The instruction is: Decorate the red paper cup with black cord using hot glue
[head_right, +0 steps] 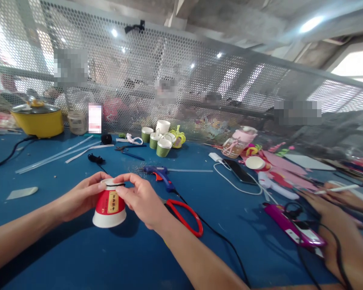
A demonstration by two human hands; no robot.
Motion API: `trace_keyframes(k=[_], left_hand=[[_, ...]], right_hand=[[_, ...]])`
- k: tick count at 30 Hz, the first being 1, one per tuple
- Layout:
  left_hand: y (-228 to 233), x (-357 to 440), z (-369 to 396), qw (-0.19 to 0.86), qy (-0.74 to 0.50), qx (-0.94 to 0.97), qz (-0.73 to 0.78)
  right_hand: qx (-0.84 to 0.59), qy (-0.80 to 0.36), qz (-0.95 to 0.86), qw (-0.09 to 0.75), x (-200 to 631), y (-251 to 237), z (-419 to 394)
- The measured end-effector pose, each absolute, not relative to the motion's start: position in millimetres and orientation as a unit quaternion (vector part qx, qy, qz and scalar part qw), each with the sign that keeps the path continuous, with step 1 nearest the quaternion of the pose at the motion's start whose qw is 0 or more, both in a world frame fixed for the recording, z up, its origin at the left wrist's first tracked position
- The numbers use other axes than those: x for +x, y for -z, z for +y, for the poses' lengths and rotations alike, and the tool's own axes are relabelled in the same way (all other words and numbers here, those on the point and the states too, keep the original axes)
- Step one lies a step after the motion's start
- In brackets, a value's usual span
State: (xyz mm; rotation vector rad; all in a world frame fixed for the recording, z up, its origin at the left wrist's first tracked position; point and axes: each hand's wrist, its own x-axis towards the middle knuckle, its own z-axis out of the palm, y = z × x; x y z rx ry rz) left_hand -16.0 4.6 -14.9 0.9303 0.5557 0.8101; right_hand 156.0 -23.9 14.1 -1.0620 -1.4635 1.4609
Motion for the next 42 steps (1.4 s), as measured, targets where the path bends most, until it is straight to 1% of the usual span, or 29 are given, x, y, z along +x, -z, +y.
trace_keyframes(k=[21, 27, 33, 42], left_hand=[[17.8, -14.3, 4.8, 0.772, -0.385, 0.436, 0.255], [17.4, -13.5, 4.9, 0.767, -0.388, 0.437, 0.263], [18.6, -11.9, 3.9, 0.762, -0.394, 0.441, 0.263], [18.9, -10.9, 3.2, 0.755, -0.403, 0.441, 0.269]], right_hand=[[-0.428, -0.587, -0.545, 0.419, 152.8, -13.6, -24.8], [-0.447, -0.578, -0.552, 0.403, 151.9, -15.4, -25.6], [-0.468, -0.556, -0.545, 0.418, 149.2, -14.3, -26.5], [-0.453, -0.552, -0.546, 0.438, 147.5, -14.2, -25.9]])
